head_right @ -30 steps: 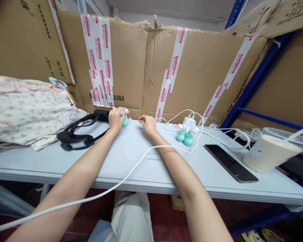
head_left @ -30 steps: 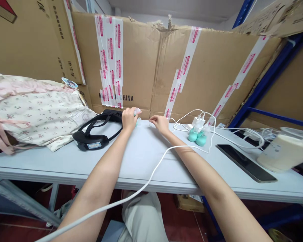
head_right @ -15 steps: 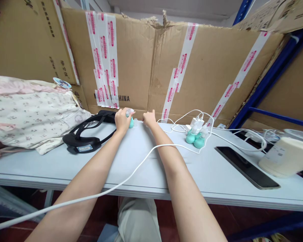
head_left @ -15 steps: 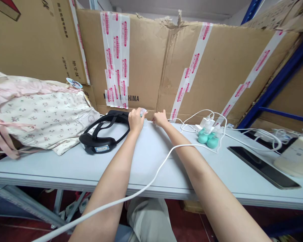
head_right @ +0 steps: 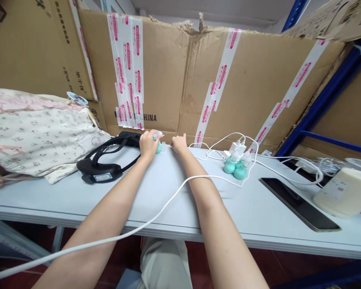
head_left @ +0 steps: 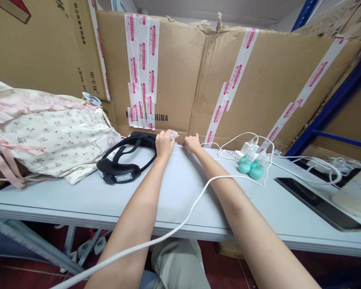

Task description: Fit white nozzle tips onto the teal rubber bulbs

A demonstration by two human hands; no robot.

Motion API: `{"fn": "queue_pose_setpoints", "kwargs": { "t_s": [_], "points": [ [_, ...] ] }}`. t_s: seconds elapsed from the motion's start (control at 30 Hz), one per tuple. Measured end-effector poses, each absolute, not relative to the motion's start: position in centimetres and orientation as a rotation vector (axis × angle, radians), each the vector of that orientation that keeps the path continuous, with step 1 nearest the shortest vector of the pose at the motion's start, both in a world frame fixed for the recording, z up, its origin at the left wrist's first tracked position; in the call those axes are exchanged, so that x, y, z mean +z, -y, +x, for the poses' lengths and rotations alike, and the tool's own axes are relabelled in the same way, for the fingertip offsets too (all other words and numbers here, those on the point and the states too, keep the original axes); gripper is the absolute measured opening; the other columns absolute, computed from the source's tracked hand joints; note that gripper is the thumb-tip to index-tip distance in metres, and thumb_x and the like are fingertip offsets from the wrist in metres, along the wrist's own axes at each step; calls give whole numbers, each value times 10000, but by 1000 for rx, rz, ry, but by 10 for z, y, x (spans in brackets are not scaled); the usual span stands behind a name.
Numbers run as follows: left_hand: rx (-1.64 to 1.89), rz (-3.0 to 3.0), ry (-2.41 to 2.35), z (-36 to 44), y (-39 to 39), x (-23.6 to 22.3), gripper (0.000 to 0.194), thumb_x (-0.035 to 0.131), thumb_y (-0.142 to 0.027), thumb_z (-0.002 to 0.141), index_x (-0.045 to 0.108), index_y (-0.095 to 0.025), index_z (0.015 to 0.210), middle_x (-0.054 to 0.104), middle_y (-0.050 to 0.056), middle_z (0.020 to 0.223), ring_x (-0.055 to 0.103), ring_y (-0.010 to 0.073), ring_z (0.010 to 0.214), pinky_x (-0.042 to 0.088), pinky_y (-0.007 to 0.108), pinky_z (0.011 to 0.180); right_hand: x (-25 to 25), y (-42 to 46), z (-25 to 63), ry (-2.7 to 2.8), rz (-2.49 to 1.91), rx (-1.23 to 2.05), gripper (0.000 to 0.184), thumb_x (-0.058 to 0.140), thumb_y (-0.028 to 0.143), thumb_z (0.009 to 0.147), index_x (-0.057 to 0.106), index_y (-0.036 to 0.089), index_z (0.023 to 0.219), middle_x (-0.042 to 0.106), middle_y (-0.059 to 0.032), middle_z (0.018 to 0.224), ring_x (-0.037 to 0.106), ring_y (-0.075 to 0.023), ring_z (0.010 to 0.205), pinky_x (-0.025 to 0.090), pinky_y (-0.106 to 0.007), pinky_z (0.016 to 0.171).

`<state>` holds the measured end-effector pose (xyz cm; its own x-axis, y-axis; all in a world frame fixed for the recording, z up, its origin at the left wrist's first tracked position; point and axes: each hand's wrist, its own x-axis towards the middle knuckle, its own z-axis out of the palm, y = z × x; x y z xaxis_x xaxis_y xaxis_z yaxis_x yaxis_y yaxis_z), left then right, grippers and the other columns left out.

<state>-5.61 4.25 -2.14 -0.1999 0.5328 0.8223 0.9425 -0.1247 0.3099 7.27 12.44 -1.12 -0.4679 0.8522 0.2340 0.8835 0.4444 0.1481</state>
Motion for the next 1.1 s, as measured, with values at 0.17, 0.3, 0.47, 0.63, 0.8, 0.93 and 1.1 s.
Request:
{"fn": "queue_pose_setpoints", "kwargs": {
  "t_s": [0.17,0.3,0.47,0.63,0.8,0.93,1.1],
  "points": [
    [-1303,-1643,1702,-56,-43,-21,307,454,-447,887,625,-194,909,637,103,818,582,254,859,387,343,751,-10,-125,74,2560,-1586,-387,204,595,150,760,741,220,884,712,-117,1007,627,-233,964,218,-436,985],
    [-1326,-1642,1695,-57,-43,-22,285,467,-445,880,624,-207,884,634,97,804,582,253,848,389,344,746,-8,-124,77,2585,-1600,-370,237,593,130,752,736,230,912,706,-114,1032,624,-232,976,218,-435,988],
    [-1318,-1655,1718,-56,-43,-21,298,452,-448,886,622,-203,885,634,103,810,584,258,854,390,348,749,-8,-124,76,2607,-1580,-405,249,547,126,793,735,223,924,704,-125,1028,618,-232,990,209,-441,989],
    [-1283,-1667,1743,-56,-41,-19,296,451,-437,889,621,-197,915,638,110,836,587,260,881,392,347,759,-6,-124,73,2655,-1551,-457,267,523,139,814,735,229,949,702,-125,1025,616,-233,979,204,-464,991],
    [-1263,-1670,1736,-56,-42,-19,317,412,-427,904,623,-191,909,640,117,840,587,260,875,394,348,754,-8,-115,75,2676,-1444,-617,264,517,174,829,729,219,979,678,-131,1047,549,-267,1060,185,-484,999],
    [-1246,-1668,1736,-57,-42,-20,323,428,-443,897,626,-190,922,641,113,836,587,257,874,392,344,758,-14,-104,78,2674,-1242,-750,281,470,144,843,723,167,964,617,-150,1137,459,-278,1115,232,-465,970],
    [-1182,-1674,1773,-56,-40,-19,340,421,-449,901,621,-181,958,647,106,872,584,246,904,385,327,777,-12,-96,74,2711,-1227,-739,268,477,151,844,734,180,915,594,-137,1145,427,-271,1105,255,-452,955]
  ]
}}
